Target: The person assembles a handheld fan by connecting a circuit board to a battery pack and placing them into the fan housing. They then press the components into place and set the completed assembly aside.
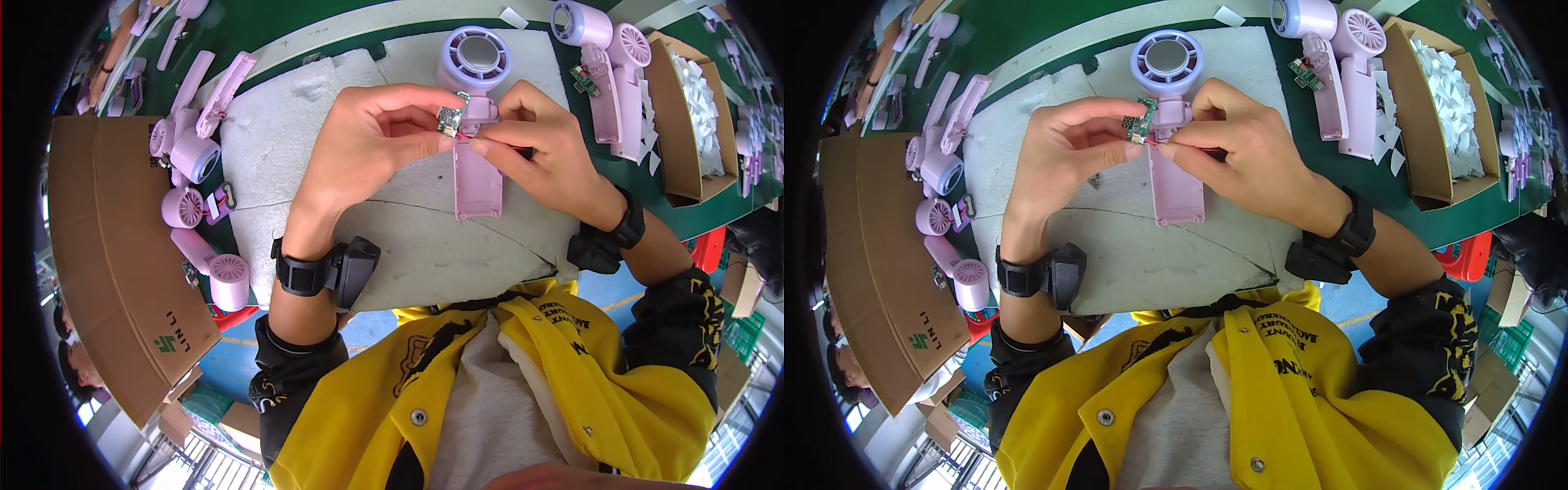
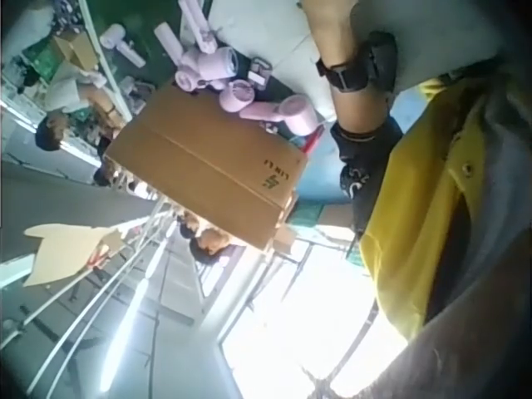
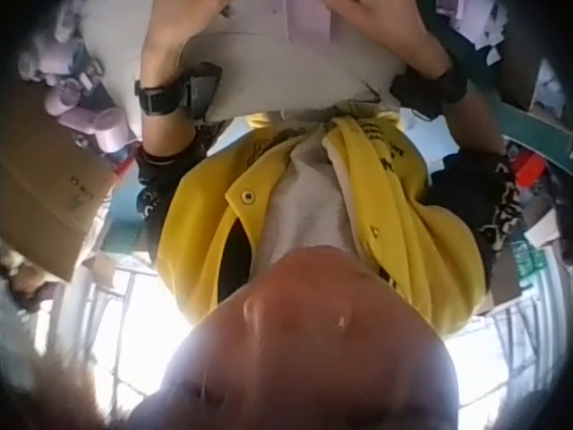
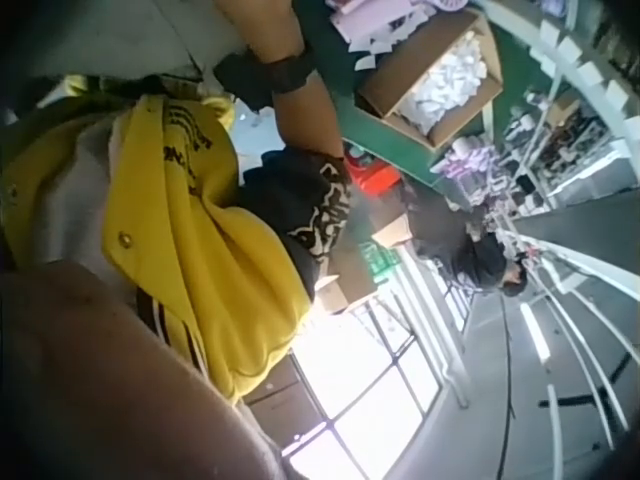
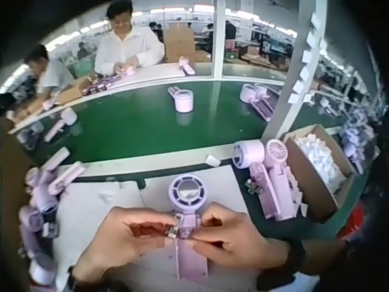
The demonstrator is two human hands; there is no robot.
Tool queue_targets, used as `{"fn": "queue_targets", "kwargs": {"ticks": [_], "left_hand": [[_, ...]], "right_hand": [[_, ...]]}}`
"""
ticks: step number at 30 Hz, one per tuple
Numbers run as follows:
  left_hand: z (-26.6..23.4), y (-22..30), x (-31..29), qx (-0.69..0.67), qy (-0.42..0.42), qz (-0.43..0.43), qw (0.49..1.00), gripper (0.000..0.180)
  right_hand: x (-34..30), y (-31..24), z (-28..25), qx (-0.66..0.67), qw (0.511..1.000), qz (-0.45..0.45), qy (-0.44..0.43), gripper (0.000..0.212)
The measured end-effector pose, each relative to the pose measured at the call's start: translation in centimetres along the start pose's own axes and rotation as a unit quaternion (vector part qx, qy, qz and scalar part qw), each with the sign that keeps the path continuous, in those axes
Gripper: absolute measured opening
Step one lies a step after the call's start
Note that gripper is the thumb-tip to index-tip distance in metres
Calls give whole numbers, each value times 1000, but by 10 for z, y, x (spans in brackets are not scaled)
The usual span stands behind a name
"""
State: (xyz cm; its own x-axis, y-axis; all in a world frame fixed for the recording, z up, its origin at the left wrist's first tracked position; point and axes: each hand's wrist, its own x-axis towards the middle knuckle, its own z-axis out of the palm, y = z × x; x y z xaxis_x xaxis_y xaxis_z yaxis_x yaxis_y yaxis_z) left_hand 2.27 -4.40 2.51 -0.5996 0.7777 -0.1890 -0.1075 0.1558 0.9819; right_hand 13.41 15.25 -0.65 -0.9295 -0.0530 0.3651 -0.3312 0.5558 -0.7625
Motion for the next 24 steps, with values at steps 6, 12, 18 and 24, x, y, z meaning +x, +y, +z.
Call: {"fn": "queue_targets", "kwargs": {"ticks": [6,12,18,24], "left_hand": [[4,-7,2,48,2,62,997,38],[5,-14,4,95,-8,137,986,41],[15,-12,4,87,23,136,987,36],[14,-13,3,94,39,141,985,30]], "right_hand": [[1,-2,-1,-38,999,-35,-5,10],[1,2,-2,-52,997,-52,0,14],[2,-13,2,-3,996,61,60,28],[7,-5,2,-58,994,-36,82,33]]}}
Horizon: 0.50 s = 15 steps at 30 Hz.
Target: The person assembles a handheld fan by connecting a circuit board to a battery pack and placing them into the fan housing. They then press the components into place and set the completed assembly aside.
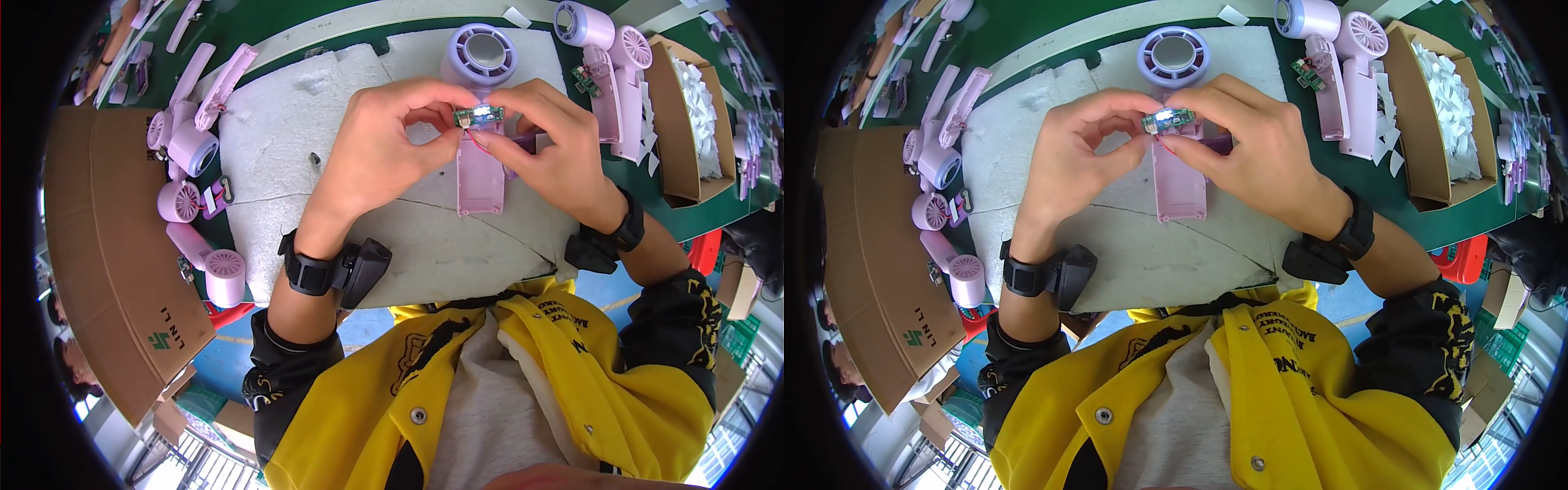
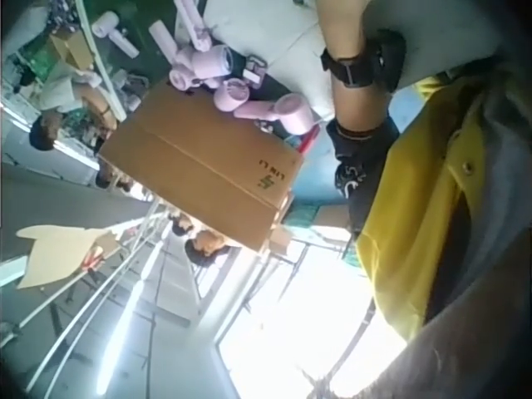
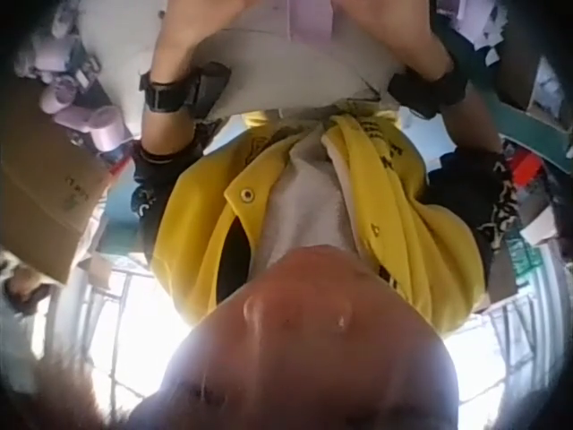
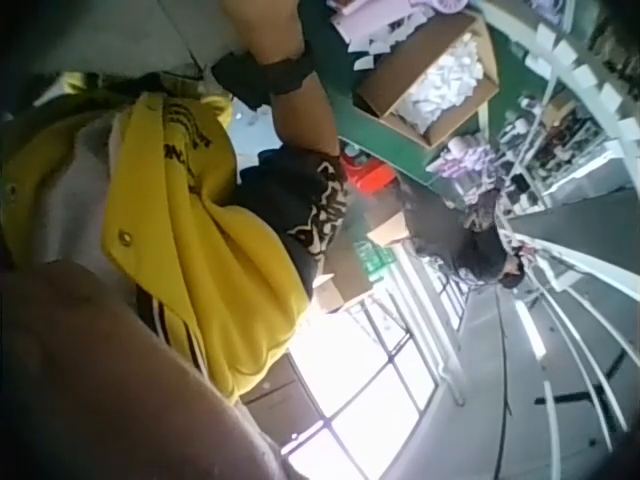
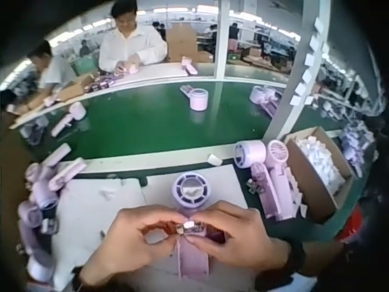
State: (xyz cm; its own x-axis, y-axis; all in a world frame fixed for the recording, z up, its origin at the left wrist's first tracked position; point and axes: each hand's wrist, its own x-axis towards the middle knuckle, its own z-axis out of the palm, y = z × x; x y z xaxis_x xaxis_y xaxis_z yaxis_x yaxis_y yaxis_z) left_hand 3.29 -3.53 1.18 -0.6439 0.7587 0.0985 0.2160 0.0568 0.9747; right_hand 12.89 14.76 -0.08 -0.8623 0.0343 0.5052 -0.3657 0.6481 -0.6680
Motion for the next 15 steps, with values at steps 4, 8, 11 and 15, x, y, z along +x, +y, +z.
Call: {"fn": "queue_targets", "kwargs": {"ticks": [4,8,11,15], "left_hand": [[-1,-1,0,19,8,13,1000,28],[-1,0,0,41,15,14,999,26],[0,0,-1,57,19,24,998,25],[-1,0,0,70,9,38,997,26]], "right_hand": [[0,0,-1,-2,1000,27,-12,33],[0,-2,-2,3,997,73,-25,32],[1,-2,-1,2,998,66,-21,30],[0,0,-1,-1,998,57,-21,30]]}}
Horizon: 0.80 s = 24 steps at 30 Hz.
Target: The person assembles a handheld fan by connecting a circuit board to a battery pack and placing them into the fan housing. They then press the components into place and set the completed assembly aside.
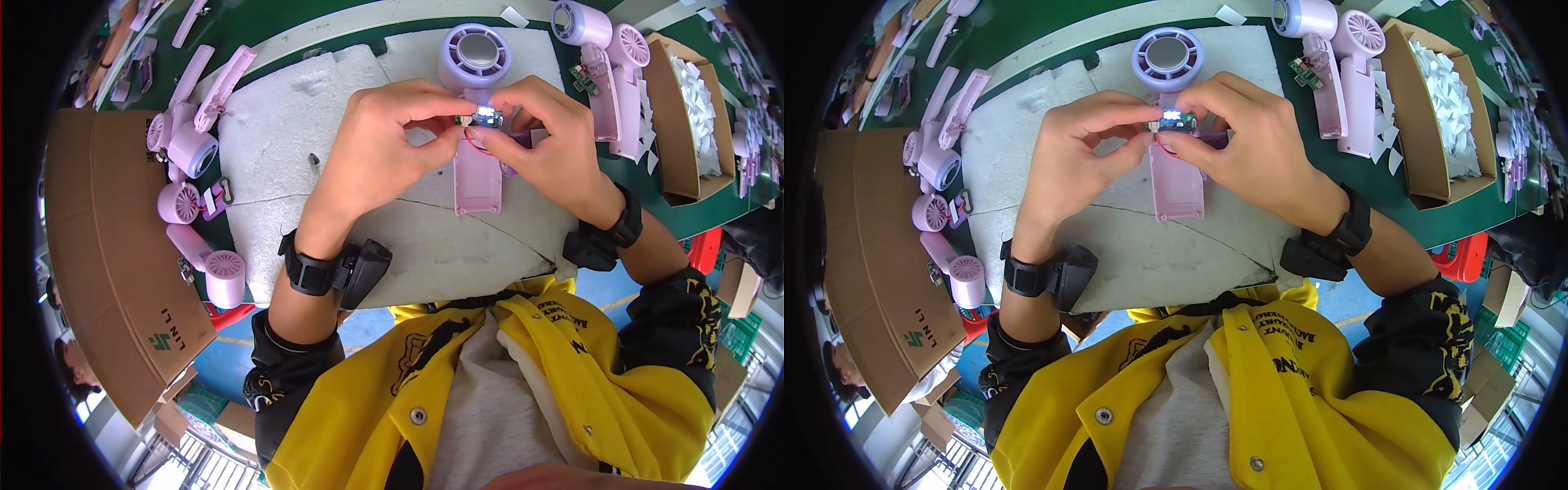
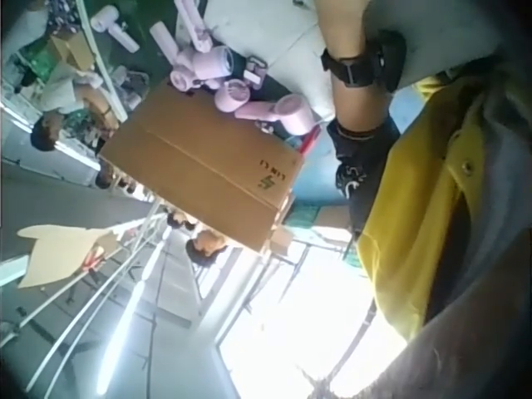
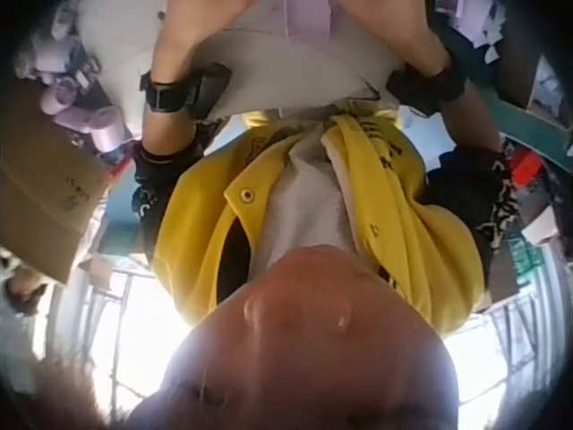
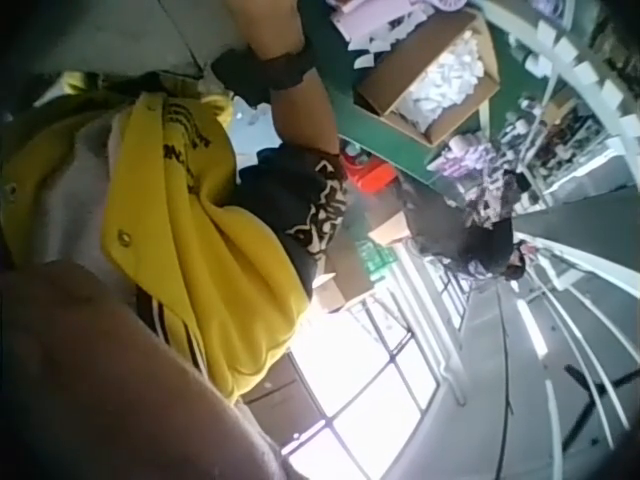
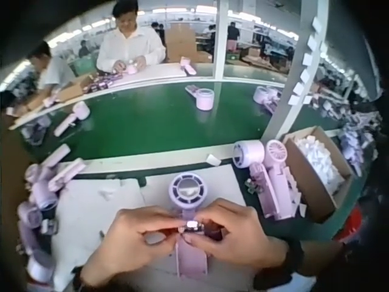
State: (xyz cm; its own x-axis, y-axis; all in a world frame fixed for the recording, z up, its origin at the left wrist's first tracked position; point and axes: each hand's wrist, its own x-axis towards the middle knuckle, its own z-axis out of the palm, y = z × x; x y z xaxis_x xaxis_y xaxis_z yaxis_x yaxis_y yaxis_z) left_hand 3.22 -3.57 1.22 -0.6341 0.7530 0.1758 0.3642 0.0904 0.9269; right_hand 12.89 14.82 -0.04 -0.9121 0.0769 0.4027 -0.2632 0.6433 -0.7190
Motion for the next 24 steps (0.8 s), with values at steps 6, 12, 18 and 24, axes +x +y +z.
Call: {"fn": "queue_targets", "kwargs": {"ticks": [6,12,18,24], "left_hand": [[-1,0,2,47,-8,22,999,26],[2,-4,0,59,15,43,997,27],[-1,-2,0,65,0,39,997,26],[0,-3,-2,10,-14,4,1000,24]], "right_hand": [[1,2,-1,-3,1000,-4,-4,30],[3,2,-1,-7,1000,-27,3,32],[1,2,-3,-13,999,-44,-4,35],[-2,0,-5,8,1000,-18,-22,36]]}}
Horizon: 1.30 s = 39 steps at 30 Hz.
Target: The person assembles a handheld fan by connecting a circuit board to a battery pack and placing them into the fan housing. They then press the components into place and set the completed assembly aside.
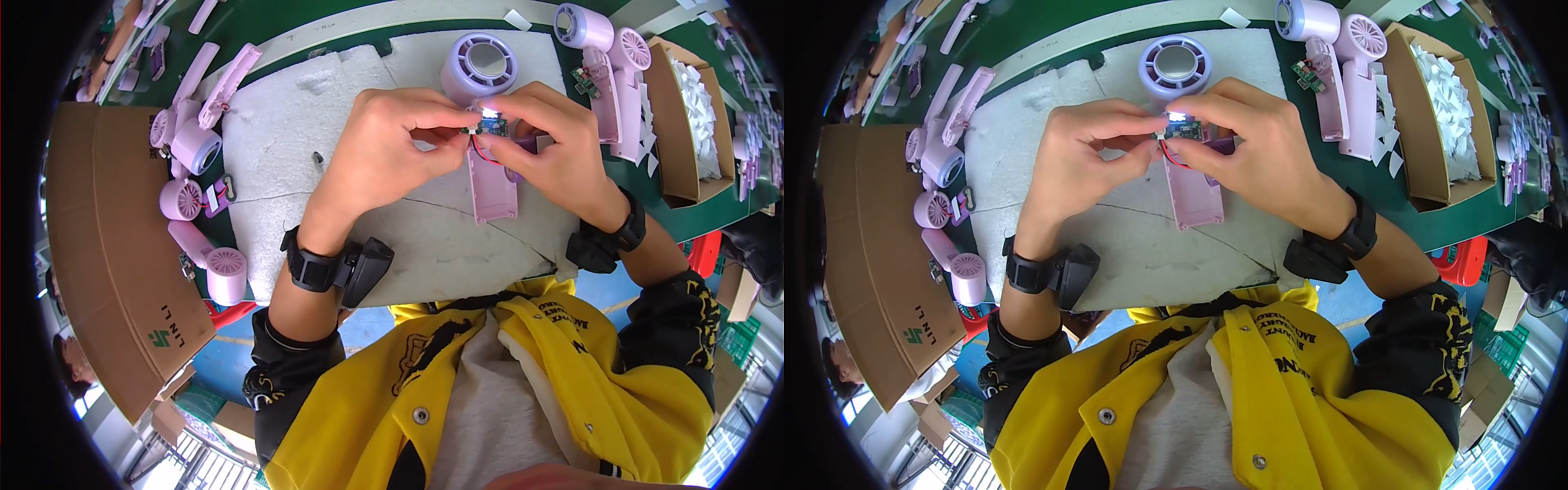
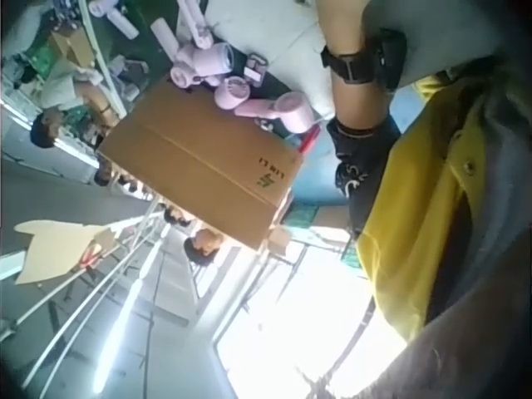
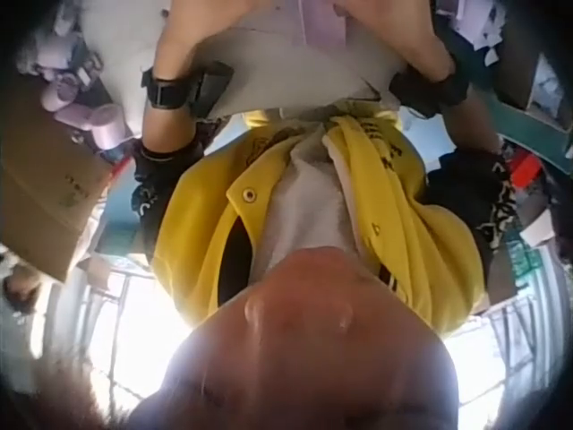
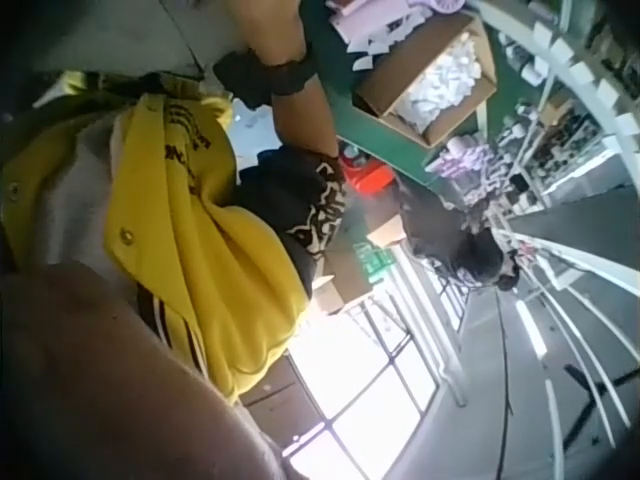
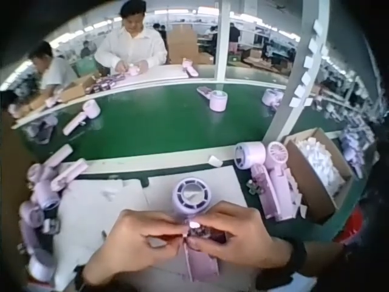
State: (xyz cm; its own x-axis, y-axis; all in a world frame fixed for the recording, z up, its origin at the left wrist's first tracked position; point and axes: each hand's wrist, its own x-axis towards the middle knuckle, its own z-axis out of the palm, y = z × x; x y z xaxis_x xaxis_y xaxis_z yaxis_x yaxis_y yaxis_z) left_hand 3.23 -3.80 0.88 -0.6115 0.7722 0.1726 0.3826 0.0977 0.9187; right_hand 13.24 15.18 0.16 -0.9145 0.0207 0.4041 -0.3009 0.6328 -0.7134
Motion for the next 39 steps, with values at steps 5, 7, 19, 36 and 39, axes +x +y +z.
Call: {"fn": "queue_targets", "kwargs": {"ticks": [5,7,19,36,39], "left_hand": [[0,2,1,10,-2,0,1000,23],[-1,3,1,15,-3,-3,1000,23],[1,4,1,19,-3,-24,1000,24],[3,5,0,-1,1,-38,999,21],[3,5,1,-7,-1,-47,999,21]], "right_hand": [[0,4,-1,-9,1000,-11,-4,35],[0,4,-1,-12,1000,-12,-2,36],[1,4,0,-10,1000,-20,0,36],[1,7,3,9,1000,-2,7,37],[1,6,2,14,1000,3,2,36]]}}
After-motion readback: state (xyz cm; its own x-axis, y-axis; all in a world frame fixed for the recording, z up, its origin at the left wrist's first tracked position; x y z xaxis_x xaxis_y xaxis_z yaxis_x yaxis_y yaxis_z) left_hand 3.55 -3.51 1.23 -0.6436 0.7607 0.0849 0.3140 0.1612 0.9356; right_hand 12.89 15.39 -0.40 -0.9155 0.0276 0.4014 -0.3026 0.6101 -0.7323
